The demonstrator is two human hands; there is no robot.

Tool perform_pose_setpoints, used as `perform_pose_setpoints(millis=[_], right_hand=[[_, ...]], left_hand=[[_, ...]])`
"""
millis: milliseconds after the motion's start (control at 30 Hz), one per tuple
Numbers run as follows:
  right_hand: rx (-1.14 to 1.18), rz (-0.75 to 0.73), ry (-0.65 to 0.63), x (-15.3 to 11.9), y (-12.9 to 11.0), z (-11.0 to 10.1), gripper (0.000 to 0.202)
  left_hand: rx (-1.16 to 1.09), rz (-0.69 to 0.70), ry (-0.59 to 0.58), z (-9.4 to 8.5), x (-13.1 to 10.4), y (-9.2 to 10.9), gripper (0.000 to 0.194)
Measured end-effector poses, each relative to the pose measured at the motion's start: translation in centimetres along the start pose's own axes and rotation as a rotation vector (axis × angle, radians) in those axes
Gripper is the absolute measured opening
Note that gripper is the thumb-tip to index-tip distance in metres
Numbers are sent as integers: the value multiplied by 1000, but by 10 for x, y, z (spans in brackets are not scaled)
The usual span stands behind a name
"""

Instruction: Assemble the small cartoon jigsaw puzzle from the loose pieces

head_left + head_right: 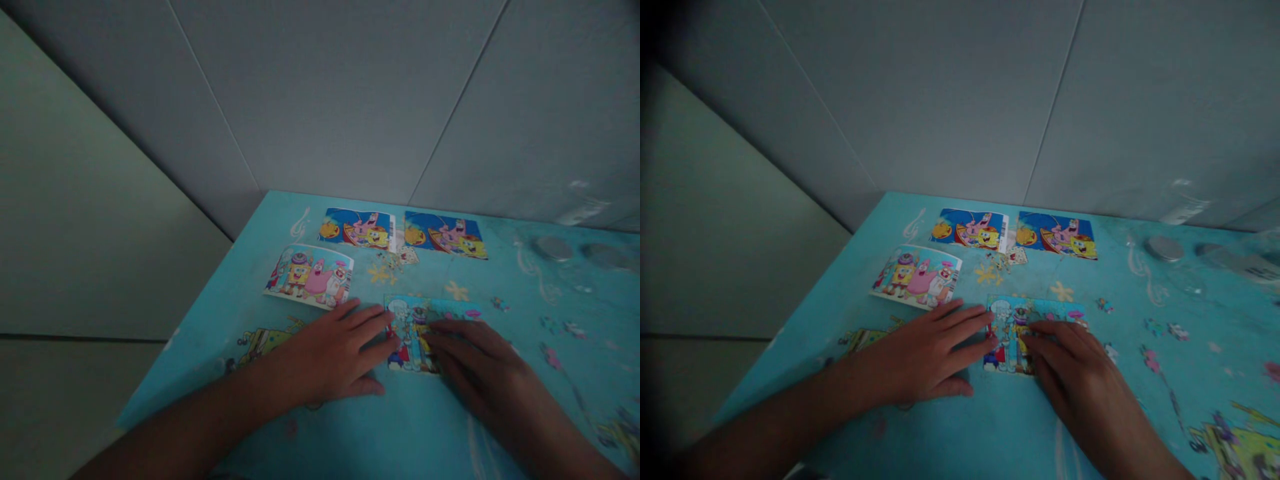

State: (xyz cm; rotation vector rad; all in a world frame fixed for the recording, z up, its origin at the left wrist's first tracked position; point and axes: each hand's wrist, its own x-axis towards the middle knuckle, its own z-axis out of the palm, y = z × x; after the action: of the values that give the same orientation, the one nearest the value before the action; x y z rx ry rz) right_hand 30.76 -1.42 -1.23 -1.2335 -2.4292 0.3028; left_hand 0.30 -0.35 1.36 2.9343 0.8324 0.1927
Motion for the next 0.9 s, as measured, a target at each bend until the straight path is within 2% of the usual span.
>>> perform_pose_setpoints(millis=[900], right_hand=[[27,13,-12,10,-19,-11,23]], left_hand=[[-56,-18,-63,4,-2,-1,70]])
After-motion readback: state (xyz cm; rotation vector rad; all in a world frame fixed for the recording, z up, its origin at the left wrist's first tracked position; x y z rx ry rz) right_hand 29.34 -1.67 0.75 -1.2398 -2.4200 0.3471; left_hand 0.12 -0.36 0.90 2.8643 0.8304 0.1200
